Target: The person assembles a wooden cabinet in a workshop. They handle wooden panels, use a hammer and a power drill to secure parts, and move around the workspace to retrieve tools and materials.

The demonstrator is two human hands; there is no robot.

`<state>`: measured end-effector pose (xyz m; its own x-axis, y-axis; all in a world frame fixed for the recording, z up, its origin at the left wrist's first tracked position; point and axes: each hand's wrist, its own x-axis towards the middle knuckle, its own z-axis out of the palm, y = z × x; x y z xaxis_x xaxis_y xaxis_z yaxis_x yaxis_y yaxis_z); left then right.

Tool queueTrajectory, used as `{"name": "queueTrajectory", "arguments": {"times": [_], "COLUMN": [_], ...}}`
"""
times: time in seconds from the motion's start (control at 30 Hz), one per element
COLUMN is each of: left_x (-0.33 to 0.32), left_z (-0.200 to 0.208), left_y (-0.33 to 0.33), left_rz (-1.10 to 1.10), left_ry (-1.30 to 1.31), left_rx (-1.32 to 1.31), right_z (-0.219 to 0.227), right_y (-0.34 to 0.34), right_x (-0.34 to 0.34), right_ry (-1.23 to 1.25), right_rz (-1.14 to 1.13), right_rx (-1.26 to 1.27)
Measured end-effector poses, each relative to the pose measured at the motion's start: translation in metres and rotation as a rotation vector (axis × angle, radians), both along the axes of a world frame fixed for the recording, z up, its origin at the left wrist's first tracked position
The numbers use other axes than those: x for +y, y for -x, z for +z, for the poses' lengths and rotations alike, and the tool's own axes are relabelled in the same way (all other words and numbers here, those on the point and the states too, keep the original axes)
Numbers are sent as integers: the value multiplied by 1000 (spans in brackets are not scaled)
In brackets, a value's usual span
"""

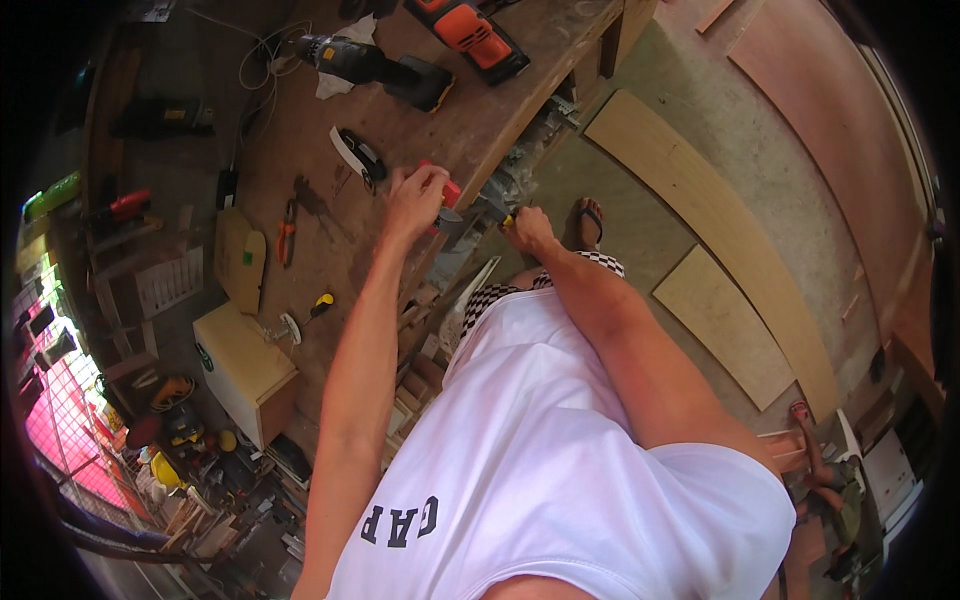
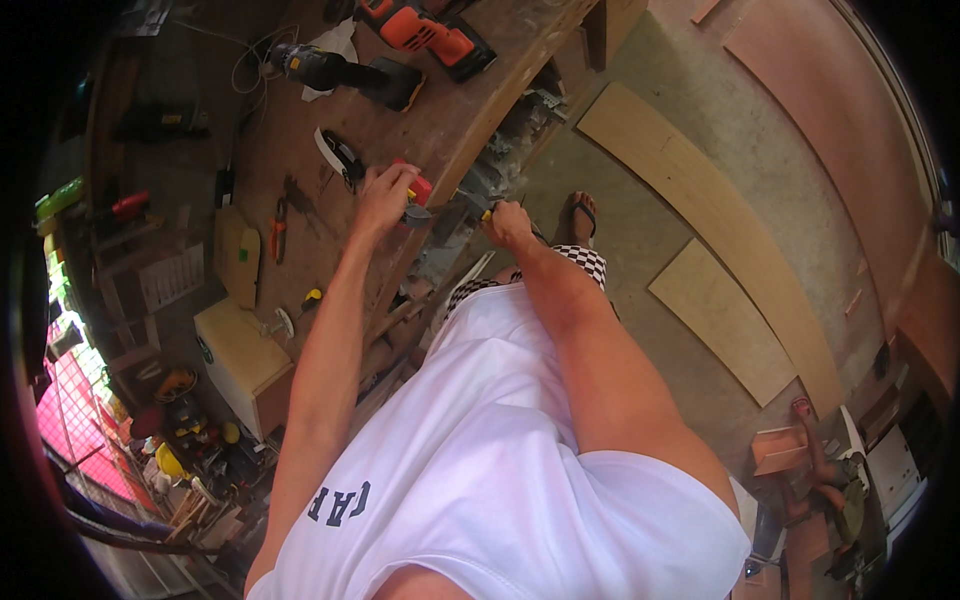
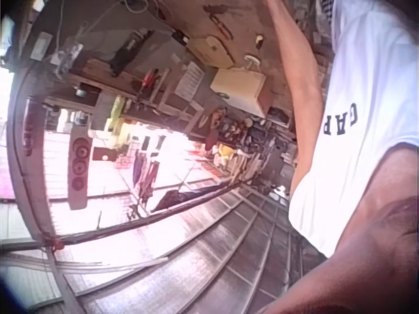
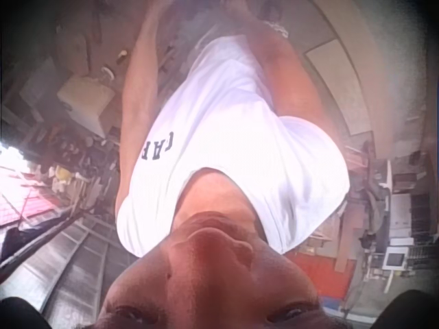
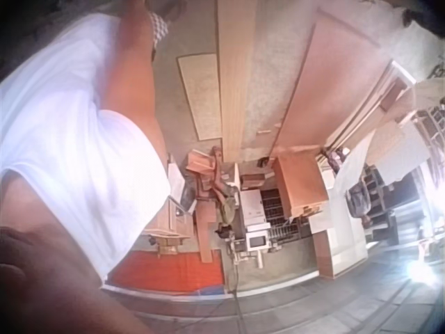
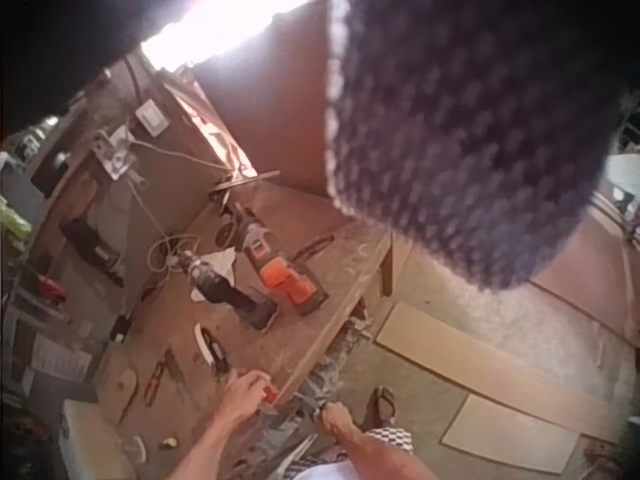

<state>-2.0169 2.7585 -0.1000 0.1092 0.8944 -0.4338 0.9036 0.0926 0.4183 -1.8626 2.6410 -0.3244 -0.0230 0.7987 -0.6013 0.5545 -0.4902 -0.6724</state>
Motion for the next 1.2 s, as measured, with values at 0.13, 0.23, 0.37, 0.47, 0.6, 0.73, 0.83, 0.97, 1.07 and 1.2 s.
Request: {"name": "queueTrajectory", "arguments": {"times": [0.13,0.23,0.37,0.47,0.6,0.73,0.83,0.97,1.07,1.2], "left_x": [-2,-1,2,2,1,6,6,2,-15,-40], "left_z": [1,1,4,10,8,7,3,-18,-23,-5], "left_y": [-3,-2,-5,-10,-5,-7,3,42,59,53], "left_rz": [47,46,68,44,56,54,70,168,161,-86], "left_ry": [1,1,20,-5,-13,-10,17,29,-79,-119], "left_rx": [27,24,43,97,78,66,-57,-486,-546,-231], "right_z": [9,9,9,10,13,-9,-8,7,3,6], "right_y": [-4,-5,-7,-7,-9,-10,-8,-10,-9,-8], "right_x": [0,1,2,6,7,7,7,8,8,8], "right_ry": [24,22,11,8,19,0,7,16,-1,-26], "right_rz": [12,34,49,47,70,54,73,108,93,101], "right_rx": [-12,-18,-21,-43,-42,-63,-83,-84,-84,-79]}}
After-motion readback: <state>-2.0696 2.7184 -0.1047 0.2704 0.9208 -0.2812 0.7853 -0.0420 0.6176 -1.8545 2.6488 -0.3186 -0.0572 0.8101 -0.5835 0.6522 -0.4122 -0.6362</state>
